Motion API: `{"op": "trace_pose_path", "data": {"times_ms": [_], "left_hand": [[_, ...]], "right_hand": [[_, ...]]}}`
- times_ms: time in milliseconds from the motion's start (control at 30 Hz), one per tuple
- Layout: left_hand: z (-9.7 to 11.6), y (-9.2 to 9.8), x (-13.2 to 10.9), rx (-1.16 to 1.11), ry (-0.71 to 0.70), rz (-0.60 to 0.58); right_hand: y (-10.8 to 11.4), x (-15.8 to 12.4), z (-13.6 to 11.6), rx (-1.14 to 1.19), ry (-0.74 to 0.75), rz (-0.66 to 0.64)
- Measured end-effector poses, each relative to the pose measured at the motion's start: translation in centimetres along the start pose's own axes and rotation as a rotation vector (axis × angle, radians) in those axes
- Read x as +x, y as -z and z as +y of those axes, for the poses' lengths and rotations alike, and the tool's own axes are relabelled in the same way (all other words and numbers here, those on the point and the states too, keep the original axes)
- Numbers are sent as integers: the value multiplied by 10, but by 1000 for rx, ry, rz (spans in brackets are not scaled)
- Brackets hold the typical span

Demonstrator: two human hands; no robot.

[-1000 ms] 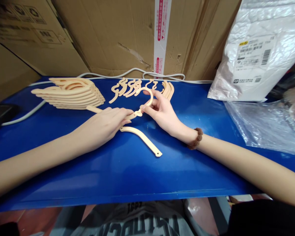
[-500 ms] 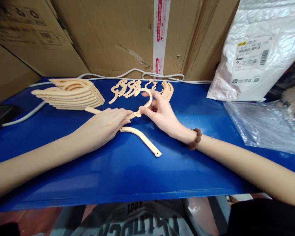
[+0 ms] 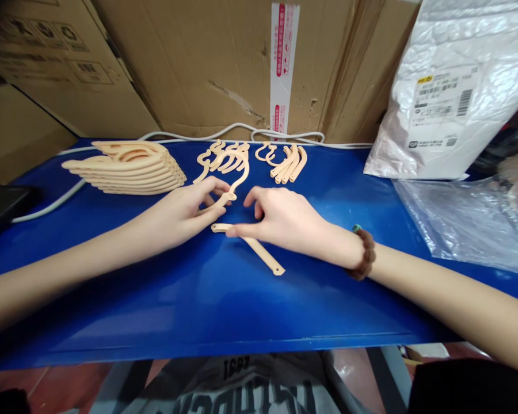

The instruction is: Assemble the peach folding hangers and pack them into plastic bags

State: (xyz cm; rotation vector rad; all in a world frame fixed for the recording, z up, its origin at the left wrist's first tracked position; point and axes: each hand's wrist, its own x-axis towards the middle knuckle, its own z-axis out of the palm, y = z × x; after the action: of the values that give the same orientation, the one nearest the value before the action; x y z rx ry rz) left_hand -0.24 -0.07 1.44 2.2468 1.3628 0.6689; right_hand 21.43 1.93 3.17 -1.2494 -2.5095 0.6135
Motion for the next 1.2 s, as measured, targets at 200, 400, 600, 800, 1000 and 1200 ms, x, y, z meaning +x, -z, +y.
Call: {"op": "trace_pose_path", "data": {"times_ms": [200,400,600,800,1000,1200], "left_hand": [[9,-5,14,-438,226,9],[26,-8,28,-783,417,-16],[28,-7,29,-840,481,-50],[28,-2,25,-959,485,-38],[26,-3,24,-1019,449,-45],[28,-1,22,-983,457,-110]], "right_hand": [[7,-14,3,-475,234,-81],[5,-14,24,-621,201,10],[0,-16,26,-524,53,124],[2,-16,30,-507,298,150],[0,-13,34,-557,445,208],[0,-15,33,-554,484,265]]}}
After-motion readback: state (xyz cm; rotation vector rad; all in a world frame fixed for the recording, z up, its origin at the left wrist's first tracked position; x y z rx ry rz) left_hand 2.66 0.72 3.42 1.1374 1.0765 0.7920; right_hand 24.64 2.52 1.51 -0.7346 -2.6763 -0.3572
